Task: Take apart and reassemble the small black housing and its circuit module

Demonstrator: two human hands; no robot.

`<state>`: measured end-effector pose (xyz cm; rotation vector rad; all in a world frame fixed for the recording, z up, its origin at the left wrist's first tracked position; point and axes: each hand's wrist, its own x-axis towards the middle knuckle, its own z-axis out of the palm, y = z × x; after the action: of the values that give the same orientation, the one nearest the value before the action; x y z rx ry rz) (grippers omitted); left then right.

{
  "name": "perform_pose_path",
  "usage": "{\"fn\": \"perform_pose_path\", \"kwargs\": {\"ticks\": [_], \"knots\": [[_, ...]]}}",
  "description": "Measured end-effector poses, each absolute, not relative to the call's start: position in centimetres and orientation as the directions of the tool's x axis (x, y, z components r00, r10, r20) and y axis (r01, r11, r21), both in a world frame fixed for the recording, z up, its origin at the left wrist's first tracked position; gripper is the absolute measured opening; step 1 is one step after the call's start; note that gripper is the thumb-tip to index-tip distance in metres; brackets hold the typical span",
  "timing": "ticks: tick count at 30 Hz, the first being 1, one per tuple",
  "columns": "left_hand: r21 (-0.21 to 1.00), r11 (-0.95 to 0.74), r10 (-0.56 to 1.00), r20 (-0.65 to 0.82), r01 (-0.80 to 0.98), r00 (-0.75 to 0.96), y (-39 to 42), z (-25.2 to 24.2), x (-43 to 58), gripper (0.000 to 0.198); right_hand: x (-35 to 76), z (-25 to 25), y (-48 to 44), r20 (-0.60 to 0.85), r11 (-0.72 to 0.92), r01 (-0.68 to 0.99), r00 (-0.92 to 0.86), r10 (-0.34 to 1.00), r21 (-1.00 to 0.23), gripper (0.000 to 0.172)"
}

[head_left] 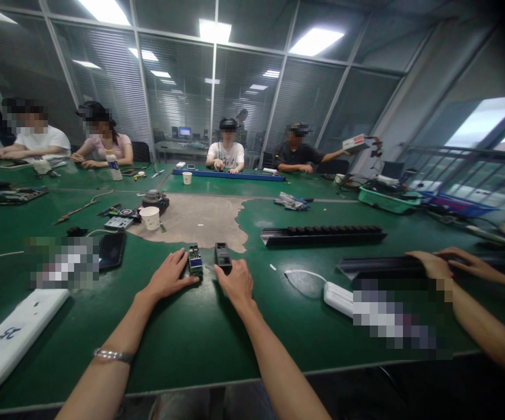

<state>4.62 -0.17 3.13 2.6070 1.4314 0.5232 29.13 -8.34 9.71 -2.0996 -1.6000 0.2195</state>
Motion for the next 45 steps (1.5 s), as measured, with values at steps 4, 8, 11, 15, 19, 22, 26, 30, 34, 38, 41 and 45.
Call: {"fn": "perform_pose_path", "kwargs": {"ticks": [4,8,11,15,19,22,26,30,34,38,41,45], "knots": [[0.264,-0.537,0.842,0.219,0.801,0.492,-0.3,3.5,4.8,0.097,29.3,9.6,-8.7,0.162,-0.184,0.873,0.284,0.945,-0.452,0.044],[0.264,-0.547,0.837,0.213,0.795,0.505,-0.4,3.7,4.9,0.096,29.6,9.2,-8.9,0.191,-0.192,0.879,0.3,0.935,-0.437,0.05],[0.258,-0.545,0.837,0.222,0.797,0.5,-0.4,3.7,4.9,0.092,29.6,9.1,-9.0,0.205,-0.196,0.88,0.308,0.929,-0.433,0.051],[0.254,-0.538,0.841,0.228,0.804,0.491,-0.4,3.4,4.8,0.092,29.5,9.1,-8.9,0.195,-0.19,0.879,0.298,0.934,-0.436,0.051],[0.259,-0.543,0.836,0.249,0.799,0.489,-0.4,3.4,4.8,0.095,29.5,9.0,-8.7,0.189,-0.191,0.873,0.302,0.934,-0.45,0.046],[0.264,-0.544,0.836,0.247,0.796,0.49,-0.4,3.4,4.8,0.099,29.5,9.2,-8.6,0.2,-0.174,0.856,0.303,0.932,-0.486,0.04],[0.267,-0.544,0.835,0.261,0.796,0.483,-0.4,3.3,4.8,0.1,28.9,10.2,-8.3,0.279,-0.081,0.816,0.288,0.916,-0.573,0.037],[0.274,-0.53,0.845,0.258,0.803,0.469,-0.4,3.1,4.8,0.101,27.1,11.6,-7.9,0.311,-0.017,0.786,0.265,0.913,-0.619,0.036],[0.28,-0.548,0.831,0.29,0.789,0.474,-0.3,3.0,4.8,0.098,25.0,12.5,-7.5,0.244,-0.049,0.792,0.246,0.938,-0.609,0.041],[0.286,-0.55,0.83,0.293,0.784,0.475,-0.2,2.9,4.9,0.098,23.6,13.1,-7.3,0.175,-0.081,0.812,0.22,0.96,-0.579,0.046],[0.291,-0.535,0.841,0.267,0.793,0.47,-0.2,2.9,4.9,0.096,23.0,13.5,-7.1,0.165,-0.079,0.835,0.199,0.966,-0.545,0.05],[0.3,-0.535,0.843,0.249,0.79,0.476,-0.2,3.1,4.8,0.097,22.4,13.5,-7.0,0.143,-0.087,0.859,0.183,0.973,-0.504,0.052]]}}
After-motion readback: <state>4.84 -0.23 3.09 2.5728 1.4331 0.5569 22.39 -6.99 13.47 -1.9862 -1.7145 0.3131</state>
